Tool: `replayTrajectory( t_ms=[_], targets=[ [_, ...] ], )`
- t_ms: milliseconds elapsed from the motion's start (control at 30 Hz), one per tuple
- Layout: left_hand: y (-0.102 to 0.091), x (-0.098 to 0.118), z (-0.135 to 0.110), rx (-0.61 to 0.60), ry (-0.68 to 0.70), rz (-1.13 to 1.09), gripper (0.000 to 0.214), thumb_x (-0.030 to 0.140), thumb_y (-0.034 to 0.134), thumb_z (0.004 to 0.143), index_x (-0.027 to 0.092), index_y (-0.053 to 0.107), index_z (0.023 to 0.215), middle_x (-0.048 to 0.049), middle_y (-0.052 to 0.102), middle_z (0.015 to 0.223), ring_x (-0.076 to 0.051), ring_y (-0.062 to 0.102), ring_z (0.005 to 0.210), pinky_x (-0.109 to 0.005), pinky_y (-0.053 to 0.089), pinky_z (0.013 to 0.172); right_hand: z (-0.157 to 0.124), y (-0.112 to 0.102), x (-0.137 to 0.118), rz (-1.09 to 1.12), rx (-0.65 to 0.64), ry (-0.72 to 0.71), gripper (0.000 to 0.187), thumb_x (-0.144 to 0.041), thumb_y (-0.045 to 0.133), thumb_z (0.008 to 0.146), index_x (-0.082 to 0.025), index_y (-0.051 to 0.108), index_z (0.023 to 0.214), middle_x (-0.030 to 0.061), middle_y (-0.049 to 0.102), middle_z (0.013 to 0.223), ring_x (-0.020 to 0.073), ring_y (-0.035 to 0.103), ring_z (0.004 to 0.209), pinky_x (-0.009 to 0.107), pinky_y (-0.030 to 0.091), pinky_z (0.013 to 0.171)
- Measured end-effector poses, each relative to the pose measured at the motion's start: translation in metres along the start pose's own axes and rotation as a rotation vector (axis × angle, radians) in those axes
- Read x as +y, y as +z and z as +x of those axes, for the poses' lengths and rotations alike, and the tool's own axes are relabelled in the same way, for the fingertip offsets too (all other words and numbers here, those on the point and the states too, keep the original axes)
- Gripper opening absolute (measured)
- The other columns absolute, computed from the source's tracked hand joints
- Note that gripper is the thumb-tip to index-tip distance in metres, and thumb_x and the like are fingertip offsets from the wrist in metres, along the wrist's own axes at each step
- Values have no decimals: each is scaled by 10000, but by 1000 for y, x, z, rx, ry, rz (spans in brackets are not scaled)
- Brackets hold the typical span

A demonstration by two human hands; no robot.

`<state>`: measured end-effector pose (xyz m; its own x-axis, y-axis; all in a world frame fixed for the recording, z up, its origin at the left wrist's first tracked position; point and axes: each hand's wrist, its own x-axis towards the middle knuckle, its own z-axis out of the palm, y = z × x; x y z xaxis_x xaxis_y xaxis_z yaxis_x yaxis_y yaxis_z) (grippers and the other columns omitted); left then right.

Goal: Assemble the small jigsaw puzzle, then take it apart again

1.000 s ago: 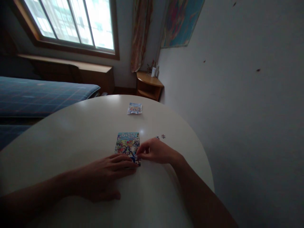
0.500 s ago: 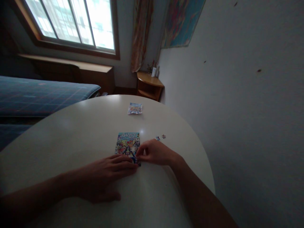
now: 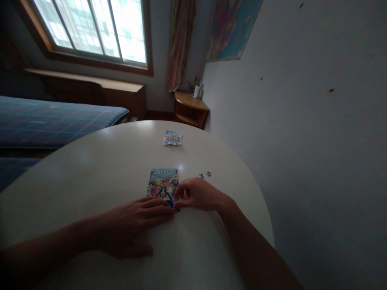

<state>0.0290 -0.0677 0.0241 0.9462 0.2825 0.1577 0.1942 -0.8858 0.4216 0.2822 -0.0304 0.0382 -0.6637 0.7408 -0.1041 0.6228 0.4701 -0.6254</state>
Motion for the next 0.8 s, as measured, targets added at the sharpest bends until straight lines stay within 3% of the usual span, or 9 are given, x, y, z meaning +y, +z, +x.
replayTrajectory(
  t_ms=[800],
  targets=[
    [-1,1,1,-5,-1,9,700,445,616,821,191,391,1433,-115,534,1399,-311,482,1279,-430,377,1079,-2,-3,-4,-26,-25,-75,107,-294,730,811,-219,768,878,7,658,803,109,572,677,222,439,647]
  ],
)
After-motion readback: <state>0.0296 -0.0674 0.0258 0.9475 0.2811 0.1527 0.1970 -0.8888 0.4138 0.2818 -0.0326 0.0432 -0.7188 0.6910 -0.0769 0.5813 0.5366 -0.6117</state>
